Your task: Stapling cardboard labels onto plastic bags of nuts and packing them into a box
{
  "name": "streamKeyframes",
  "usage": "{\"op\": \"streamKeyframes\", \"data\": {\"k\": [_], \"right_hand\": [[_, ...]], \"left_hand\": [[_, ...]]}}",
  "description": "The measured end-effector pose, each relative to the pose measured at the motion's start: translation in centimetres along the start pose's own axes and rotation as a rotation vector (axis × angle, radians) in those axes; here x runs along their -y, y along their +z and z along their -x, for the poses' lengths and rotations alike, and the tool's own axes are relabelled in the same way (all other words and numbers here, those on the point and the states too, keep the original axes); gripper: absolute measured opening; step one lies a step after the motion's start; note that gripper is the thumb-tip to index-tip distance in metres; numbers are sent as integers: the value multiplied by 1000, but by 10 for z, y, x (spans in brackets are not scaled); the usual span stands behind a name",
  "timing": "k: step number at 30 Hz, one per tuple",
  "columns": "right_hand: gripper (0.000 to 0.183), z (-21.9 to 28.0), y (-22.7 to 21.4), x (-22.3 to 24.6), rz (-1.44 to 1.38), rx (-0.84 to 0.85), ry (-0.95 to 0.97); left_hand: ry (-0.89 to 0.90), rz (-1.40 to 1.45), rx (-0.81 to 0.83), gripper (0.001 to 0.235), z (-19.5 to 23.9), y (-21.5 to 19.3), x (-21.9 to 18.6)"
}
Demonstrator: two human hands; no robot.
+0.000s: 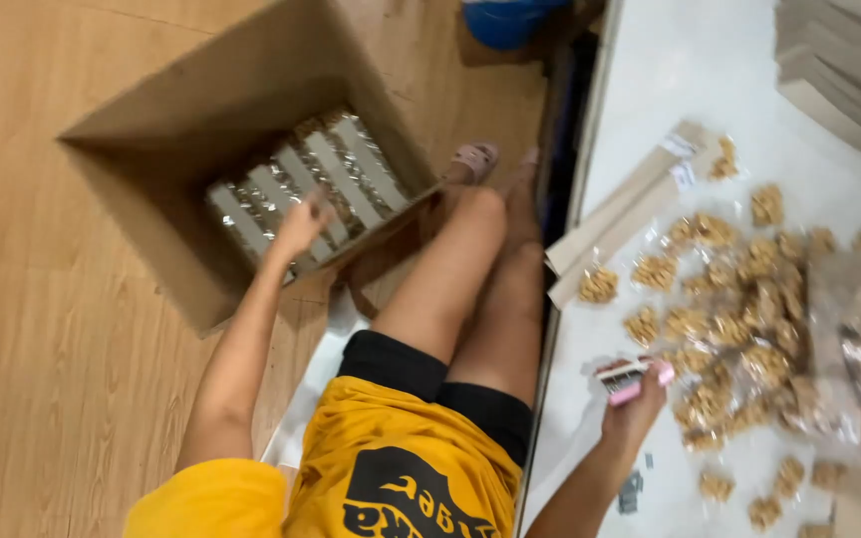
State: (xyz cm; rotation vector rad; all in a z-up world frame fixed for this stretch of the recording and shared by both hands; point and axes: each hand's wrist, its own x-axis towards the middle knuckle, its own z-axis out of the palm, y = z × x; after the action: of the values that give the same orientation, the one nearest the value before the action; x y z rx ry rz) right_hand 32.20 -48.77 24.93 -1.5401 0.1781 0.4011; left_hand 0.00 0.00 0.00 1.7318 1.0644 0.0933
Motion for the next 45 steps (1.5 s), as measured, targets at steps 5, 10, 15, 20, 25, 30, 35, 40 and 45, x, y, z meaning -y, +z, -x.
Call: {"op": "streamKeyframes", "data": {"k": [5,10,15,20,25,30,35,40,45], "right_hand": [[28,13,-5,-13,59,-91,-78],[24,41,-2,-36,-29,-9,2],[37,45,-4,-49,-72,-37,111],[57,-131,69,-146,61,123,457],[87,-365,265,-288,247,265,838],[94,-339,364,-282,353,130,861],[100,-299,397,-263,84,121,626],[100,-212,467,-194,133,60,697],[96,-261,429,-229,151,82,685]], "left_hand": [[232,252,-166,24,-11,-20,-148],[226,140,-212,20,-56,-27,-98],[-195,13,-174,34,-92,-25,58],[-492,100,-285,34,-85,4,165],[-910,324,-199,65,-84,34,208],[-1038,484,-272,78,-94,78,235],[-1124,469,-281,95,-135,119,227],[-989,484,-256,95,-155,142,210],[-1028,235,-526,97,-152,89,134]]}}
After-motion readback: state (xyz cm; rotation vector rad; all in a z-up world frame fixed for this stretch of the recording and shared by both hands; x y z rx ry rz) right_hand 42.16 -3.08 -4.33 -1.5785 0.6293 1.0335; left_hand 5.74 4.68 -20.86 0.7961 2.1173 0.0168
